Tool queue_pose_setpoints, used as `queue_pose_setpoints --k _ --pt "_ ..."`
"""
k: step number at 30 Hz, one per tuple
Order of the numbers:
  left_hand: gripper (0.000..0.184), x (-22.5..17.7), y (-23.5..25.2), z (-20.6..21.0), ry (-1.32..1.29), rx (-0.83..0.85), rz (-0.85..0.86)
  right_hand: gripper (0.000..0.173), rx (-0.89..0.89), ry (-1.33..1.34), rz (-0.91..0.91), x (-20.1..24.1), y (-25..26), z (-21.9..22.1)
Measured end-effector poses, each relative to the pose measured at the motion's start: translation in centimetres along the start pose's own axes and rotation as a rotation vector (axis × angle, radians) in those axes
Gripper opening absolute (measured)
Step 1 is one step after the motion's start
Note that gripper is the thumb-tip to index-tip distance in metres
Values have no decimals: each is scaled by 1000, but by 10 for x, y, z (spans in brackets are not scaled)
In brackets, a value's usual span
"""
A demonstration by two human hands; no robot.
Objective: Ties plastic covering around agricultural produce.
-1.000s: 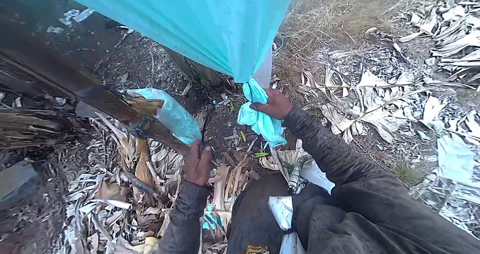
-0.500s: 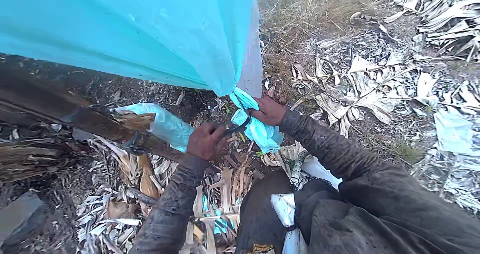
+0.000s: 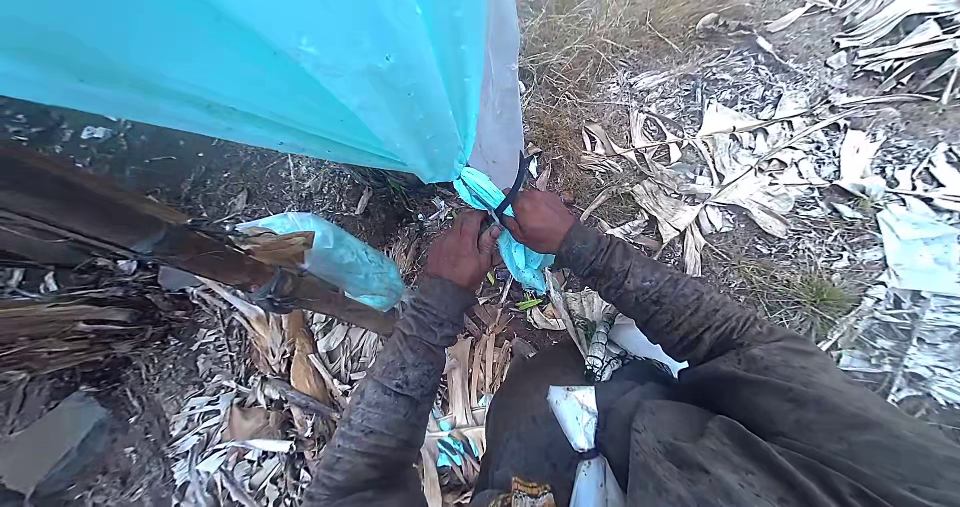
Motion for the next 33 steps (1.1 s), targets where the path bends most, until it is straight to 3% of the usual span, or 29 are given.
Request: queue_pose_setpoints --k 4,7,9,12,14,17,20,22,24,26,28,30,33 --pt "55 37 -56 16 8 34 10 31 -8 -11 -53 -5 -6 -5" --pt "48 10 -24 -3 -14 148 -106 41 -37 -41 -26 13 -16 8" --pt "41 -4 -5 -10 -54 143 -122 38 -78 -35 -64 20 -23 12" --pt "55 29 -46 9 -90 65 -85 34 14 -49 -150 5 -13 -7" --pt "54 60 -75 19 -83 106 -186 31 -13 -26 -153 -7 -15 -10" --pt "45 68 -68 10 -136 175 -334 24 -139 -74 -141 -14 -30 40" --pt "45 75 -72 10 -255 154 -492 32 -32 37 62 -51 -36 75" --pt "46 96 -133 34 -275 231 -628 56 76 138 220 -114 -28 91" --pt "47 108 -233 68 -233 403 -768 77 280 191 328 -177 -31 112" --pt "46 73 -322 61 -257 691 -962 87 544 249 380 -214 -57 140" --pt "48 22 -392 37 -372 910 -1107 74 740 295 355 -220 -87 160" --pt "47 -17 -446 19 -500 1062 -1128 63 875 188 321 -218 -99 177" --pt "43 -50 -481 15 -699 1136 -1142 49 967 -90 249 -198 -70 201"
Point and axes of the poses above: each hand's wrist, its own y-axis towards the middle knuckle, its own z-axis out of the palm, x = y × z, the point moved 3 cm from there along y, towards the middle knuckle, and after that the axes turned 6 degrees about z, right-handed, at the moved point
